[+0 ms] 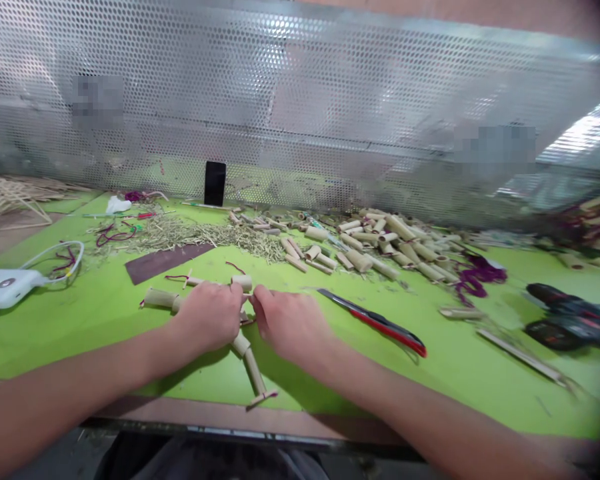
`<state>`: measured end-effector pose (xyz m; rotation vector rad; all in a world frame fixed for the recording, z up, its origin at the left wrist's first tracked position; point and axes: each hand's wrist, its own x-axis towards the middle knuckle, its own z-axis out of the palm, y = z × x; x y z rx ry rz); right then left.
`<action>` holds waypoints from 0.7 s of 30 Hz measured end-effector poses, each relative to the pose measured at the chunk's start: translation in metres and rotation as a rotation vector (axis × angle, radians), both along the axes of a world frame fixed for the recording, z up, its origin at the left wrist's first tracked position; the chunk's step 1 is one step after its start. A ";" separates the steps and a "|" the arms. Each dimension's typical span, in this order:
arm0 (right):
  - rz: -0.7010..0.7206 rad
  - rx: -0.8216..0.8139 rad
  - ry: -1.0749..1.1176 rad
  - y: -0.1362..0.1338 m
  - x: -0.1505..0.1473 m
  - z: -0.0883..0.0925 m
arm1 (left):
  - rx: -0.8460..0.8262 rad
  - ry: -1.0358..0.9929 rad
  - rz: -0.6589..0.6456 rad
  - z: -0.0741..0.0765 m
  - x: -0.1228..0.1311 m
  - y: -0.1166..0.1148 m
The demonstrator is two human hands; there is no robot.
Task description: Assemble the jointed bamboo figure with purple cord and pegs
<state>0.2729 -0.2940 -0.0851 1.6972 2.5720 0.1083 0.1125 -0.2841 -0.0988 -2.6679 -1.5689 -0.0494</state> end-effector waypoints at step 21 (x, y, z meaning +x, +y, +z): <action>-0.153 0.103 0.029 0.080 0.081 -0.009 | 0.082 -0.304 -0.087 -0.001 -0.048 0.034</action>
